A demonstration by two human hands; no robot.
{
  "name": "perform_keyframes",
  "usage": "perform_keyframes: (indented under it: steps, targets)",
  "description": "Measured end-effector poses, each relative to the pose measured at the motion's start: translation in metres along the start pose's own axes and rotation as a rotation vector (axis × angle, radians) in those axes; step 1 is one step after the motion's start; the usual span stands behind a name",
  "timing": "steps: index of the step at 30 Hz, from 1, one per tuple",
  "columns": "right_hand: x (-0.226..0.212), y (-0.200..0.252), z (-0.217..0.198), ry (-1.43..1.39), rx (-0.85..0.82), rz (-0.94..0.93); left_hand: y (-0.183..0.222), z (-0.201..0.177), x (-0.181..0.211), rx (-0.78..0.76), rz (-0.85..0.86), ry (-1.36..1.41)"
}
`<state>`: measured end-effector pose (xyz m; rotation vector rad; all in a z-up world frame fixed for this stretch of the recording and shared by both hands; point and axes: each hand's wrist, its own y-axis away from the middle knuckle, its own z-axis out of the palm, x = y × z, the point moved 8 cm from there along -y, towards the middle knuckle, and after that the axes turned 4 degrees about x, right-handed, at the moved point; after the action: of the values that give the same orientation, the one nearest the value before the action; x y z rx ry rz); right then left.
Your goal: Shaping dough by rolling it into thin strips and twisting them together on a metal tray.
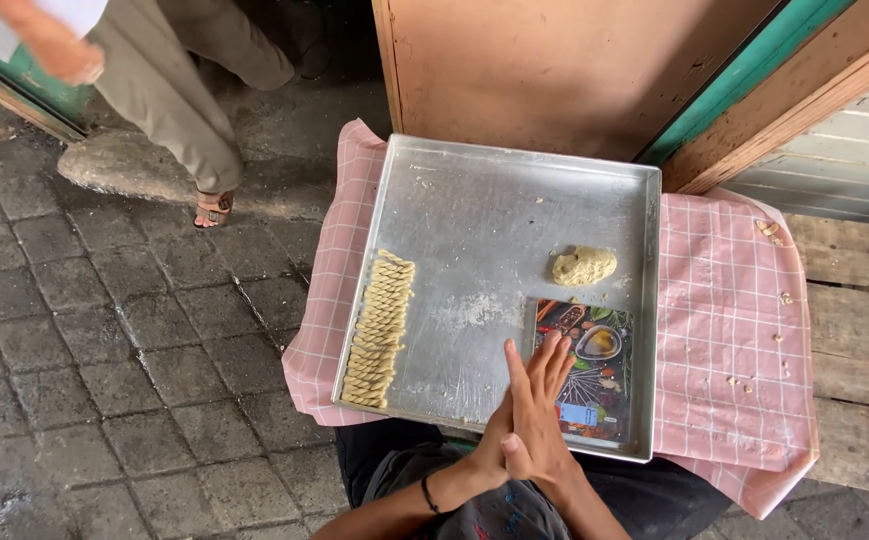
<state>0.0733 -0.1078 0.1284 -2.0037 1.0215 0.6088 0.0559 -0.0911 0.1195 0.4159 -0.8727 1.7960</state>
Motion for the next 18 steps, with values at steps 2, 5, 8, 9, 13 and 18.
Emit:
perform_keyframes:
  steps: [2, 5, 8, 9, 13, 18]
  targets:
    - [0.002, -0.004, -0.003, 0.01, -0.013, -0.04, -0.006, -0.001, 0.005, -0.012, 0.075, -0.004]
    - [-0.001, -0.001, -0.005, 0.036, -0.047, -0.108, -0.014, -0.034, -0.004, 0.067, -0.284, 0.059]
    - [-0.012, -0.009, -0.008, -0.032, -0.023, -0.168, 0.005, -0.048, -0.026, 0.105, -0.668, 0.144]
    - [-0.017, -0.015, -0.011, -0.118, 0.027, -0.194, 0.006, -0.045, -0.025, 0.046, -0.626, 0.159]
    - [-0.042, 0.009, 0.007, -0.259, -0.101, -0.142, 0.003, -0.022, -0.021, -0.136, -0.491, 0.198]
    - [-0.042, 0.011, 0.004, -0.12, -0.046, 0.025, -0.031, 0.024, 0.038, -0.076, -0.078, -0.103]
